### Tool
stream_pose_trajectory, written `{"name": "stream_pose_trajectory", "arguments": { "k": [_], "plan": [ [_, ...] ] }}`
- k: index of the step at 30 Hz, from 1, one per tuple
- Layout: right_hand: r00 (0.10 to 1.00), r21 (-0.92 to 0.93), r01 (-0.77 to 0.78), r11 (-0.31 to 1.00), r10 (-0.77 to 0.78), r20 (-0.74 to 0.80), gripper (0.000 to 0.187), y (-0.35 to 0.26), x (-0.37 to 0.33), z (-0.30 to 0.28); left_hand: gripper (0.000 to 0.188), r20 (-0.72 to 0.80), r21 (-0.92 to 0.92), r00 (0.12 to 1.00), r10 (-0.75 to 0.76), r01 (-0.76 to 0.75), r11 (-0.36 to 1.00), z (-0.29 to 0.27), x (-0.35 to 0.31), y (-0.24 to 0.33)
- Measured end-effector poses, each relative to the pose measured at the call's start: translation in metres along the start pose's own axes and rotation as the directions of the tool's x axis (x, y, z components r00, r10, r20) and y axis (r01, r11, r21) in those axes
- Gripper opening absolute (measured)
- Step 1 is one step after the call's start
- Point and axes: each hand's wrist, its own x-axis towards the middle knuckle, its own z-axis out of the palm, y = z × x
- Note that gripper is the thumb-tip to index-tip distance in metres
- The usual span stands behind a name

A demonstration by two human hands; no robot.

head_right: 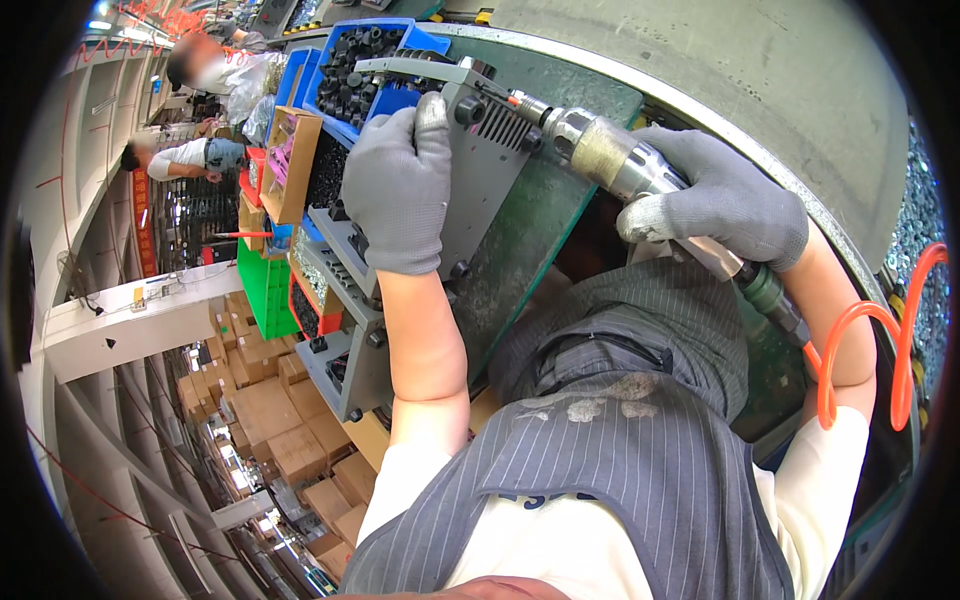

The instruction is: Assembling an electronic equipment chassis by installing rubber grommets and fans, then securing them with a pneumatic screwdriver.

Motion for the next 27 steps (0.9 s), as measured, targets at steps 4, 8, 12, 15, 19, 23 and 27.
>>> {"name": "stream_pose_trajectory", "arguments": {
  "k": [4,8,12,15,19,23,27],
  "plan": [
    [0.999,0.011,-0.009,1.000,0.009,-0.046,0.058,-0.004,0.001,0.000,0.042,0.035,0.044,0.999,0.031,-0.033,0.998,0.003,0.003,-0.001],
    [0.997,-0.128,-0.056,0.990,0.049,-0.057,0.058,-0.016,0.004,0.004,0.042,0.000,0.058,0.998,0.069,-0.069,0.996,0.004,0.003,-0.002],
    [0.995,-0.177,-0.080,0.981,0.068,-0.069,0.057,-0.021,0.006,0.006,0.040,0.000,0.045,0.996,0.090,-0.090,0.995,0.002,0.002,-0.003],
    [0.999,-0.275,-0.017,0.961,0.008,-0.032,0.058,-0.020,0.007,0.004,0.040,-0.005,0.048,0.995,0.096,-0.096,0.994,0.001,-0.001,-0.004],
    [0.999,-0.232,-0.029,0.972,0.021,-0.039,0.059,-0.019,0.005,0.006,0.030,-0.026,0.013,0.996,0.091,-0.091,0.996,-0.001,-0.006,-0.002],
    [0.998,0.025,0.041,0.999,-0.040,-0.051,0.060,-0.005,-0.008,0.014,0.019,-0.112,-0.821,0.993,0.036,-0.113,0.560,0.003,-0.059,0.025],
    [1.000,0.111,0.005,0.994,-0.003,-0.023,0.067,0.019,-0.022,0.021,0.031,0.852,-0.331,0.515,0.090,0.664,-0.670,0.038,-0.119,0.019]
  ]
}}
